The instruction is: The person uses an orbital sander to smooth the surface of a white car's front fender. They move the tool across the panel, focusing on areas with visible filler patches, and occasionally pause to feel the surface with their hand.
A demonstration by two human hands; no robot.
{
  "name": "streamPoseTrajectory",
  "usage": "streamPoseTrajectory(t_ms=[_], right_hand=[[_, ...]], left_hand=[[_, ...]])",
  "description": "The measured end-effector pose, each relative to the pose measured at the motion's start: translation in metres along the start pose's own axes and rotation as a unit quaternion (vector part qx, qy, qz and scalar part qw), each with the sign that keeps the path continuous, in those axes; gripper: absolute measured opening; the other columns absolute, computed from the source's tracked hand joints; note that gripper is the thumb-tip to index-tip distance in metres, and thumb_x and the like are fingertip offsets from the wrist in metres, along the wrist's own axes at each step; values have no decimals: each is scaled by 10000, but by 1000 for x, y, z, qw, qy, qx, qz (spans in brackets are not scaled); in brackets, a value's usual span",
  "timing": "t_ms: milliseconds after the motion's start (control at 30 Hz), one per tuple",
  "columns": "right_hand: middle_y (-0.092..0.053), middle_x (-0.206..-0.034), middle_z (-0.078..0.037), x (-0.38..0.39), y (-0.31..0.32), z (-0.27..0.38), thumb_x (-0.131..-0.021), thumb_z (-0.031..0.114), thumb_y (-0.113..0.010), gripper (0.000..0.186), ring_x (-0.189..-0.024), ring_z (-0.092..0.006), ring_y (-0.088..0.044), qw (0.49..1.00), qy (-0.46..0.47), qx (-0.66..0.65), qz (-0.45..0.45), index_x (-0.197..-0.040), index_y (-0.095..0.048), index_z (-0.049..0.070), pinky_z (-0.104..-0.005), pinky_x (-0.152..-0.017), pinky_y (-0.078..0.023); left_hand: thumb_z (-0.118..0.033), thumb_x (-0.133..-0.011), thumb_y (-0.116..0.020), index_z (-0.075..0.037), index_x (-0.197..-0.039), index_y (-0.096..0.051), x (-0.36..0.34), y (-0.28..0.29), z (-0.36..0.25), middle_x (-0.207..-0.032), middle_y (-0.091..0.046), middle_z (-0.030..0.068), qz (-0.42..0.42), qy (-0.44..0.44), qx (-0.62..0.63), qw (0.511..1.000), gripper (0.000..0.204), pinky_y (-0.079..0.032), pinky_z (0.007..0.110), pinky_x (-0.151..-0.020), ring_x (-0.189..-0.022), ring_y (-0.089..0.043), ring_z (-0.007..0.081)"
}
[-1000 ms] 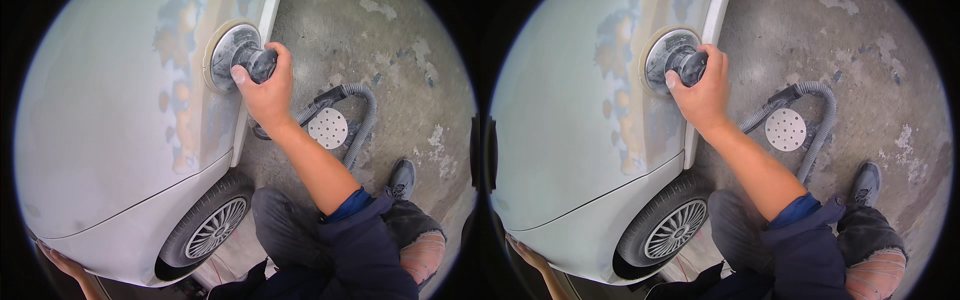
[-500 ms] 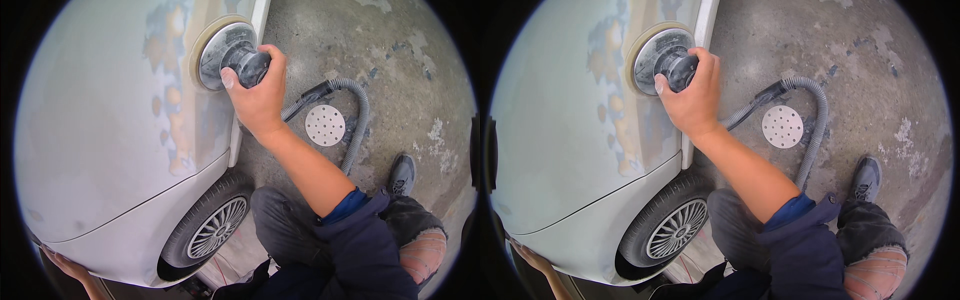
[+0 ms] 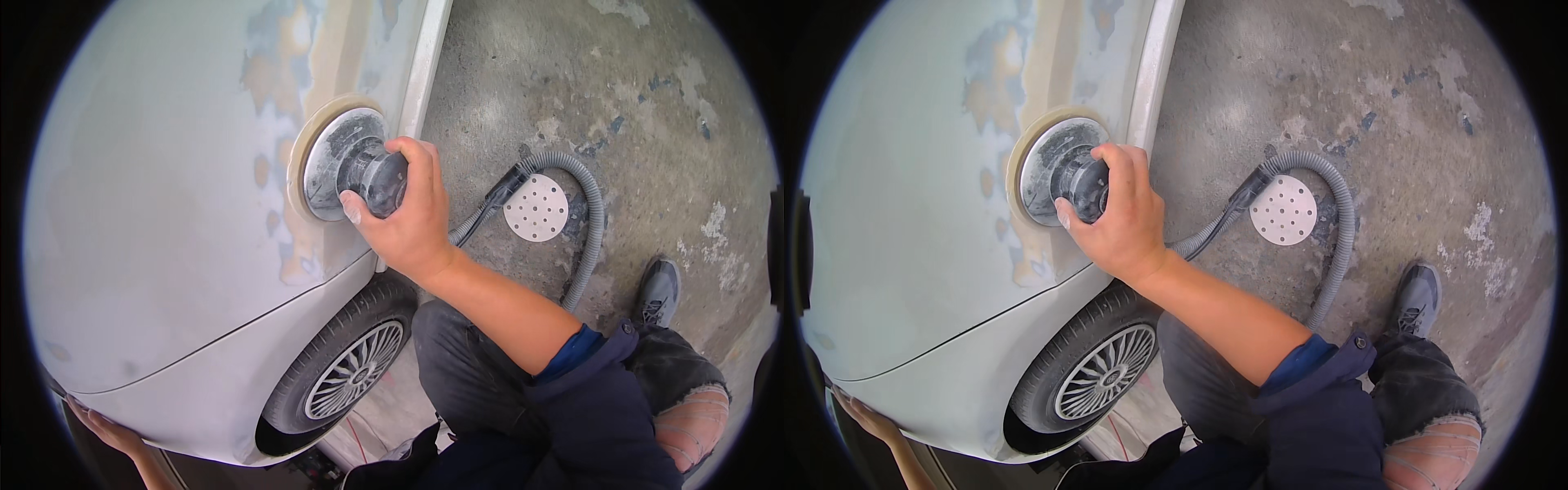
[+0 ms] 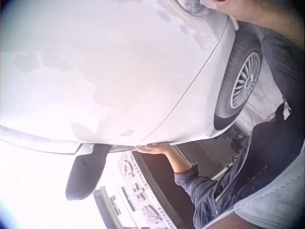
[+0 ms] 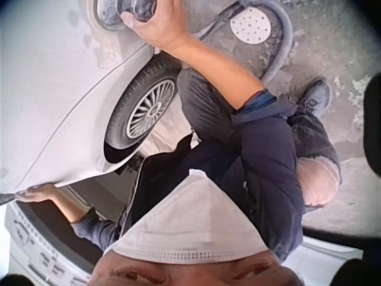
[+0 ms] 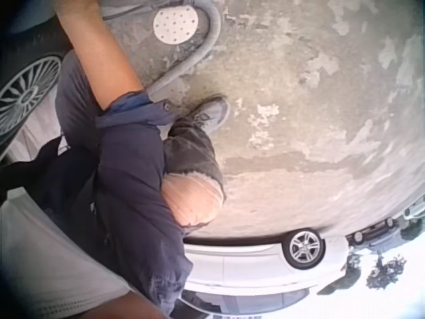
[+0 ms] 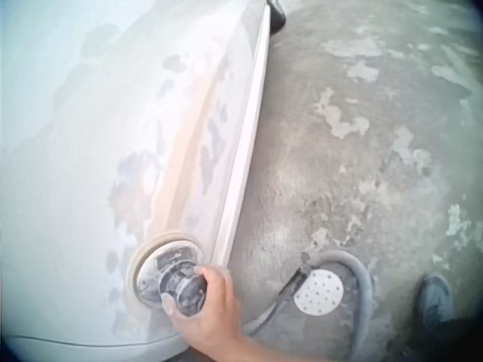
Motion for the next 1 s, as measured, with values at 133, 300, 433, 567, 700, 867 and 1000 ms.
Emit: streamPoseTrajectory(t_ms=[133, 300, 433, 567, 700, 867, 1000], right_hand=[[-487, -1212, -165, -52, 15, -17, -757, 208, -853, 742, -1078, -367, -574, 995, -22, 24, -90, -1340, -422, 49, -472, -856, -524], [-511, -1192, -166, -24, 9, -1, -775, 219, -877, 730, -1075, -334, -556, 998, -30, 8, -55, -1328, -443, 22, -437, -953, -474], [-501, -1200, -166, -35, 8, -2, -771, 219, -869, 728, -1049, -342, -575, 999, -18, -2, -48, -1327, -435, 37, -444, -902, -499], [-507, -1189, -168, -68, 17, 2, -778, 212, -877, 719, -1077, -328, -555, 993, -25, 7, -113, -1318, -442, 19, -431, -941, -477], [-506, -1183, -162, -12, 3, 17, -748, 179, -885, 730, -1058, -323, -561, 999, 8, -16, -28, -1310, -445, 24, -430, -935, -480], [-547, -1180, -182, -49, 4, -7, -791, 218, -861, 704, -1098, -327, -574, 996, -80, -12, -33, -1317, -449, -4, -434, -944, -488], [-580, -1188, -191, -119, 28, -11, -812, 256, -854, 656, -1097, -306, -593, 992, -16, -16, -125, -1290, -495, -14, -422, -956, -499]], left_hand=[[-466, -1104, -310, -3, -1574, -348, -1, -1, -3, -1629, -364, 179, 0, -2, -5, 1000, 661, -258, 468, -1234, -1510, -330, 345], [-467, -1104, -309, -4, -1575, -345, 2, -2, 0, -1631, -360, 178, 4, 2, -3, 1000, 662, -254, 468, -1236, -1510, -328, 343], [-465, -1103, -311, 6, -1571, -348, -1, -1, 2, -1629, -363, 179, -2, -9, 6, 1000, 665, -247, 466, -1238, -1513, -325, 342], [-486, -1098, -315, 16, -1567, -350, 1, -4, 0, -1628, -362, 185, 1, 2, 12, 1000, 688, -243, 466, -1239, -1516, -319, 342], [-508, -1093, -315, 15, -1569, -350, 0, -4, -4, -1628, -361, 190, 7, 2, 0, 1000, 708, -237, 469, -1239, -1517, -317, 344], [-502, -1093, -315, 13, -1567, -354, 3, -1, 4, -1626, -365, 190, 3, 8, 10, 1000, 701, -231, 469, -1240, -1518, -316, 345], [-501, -1092, -318, 14, -1566, -356, 1, -9, -3, -1629, -361, 190, 0, 19, 24, 1000, 701, -231, 466, -1240, -1520, -312, 342]])
Point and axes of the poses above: each hand's wrist, its own x-axis away from the middle knuckle, its own y-axis out of the back of the hand, z = x × y, the point moved 8 cm from there along -x, towards the middle knuckle
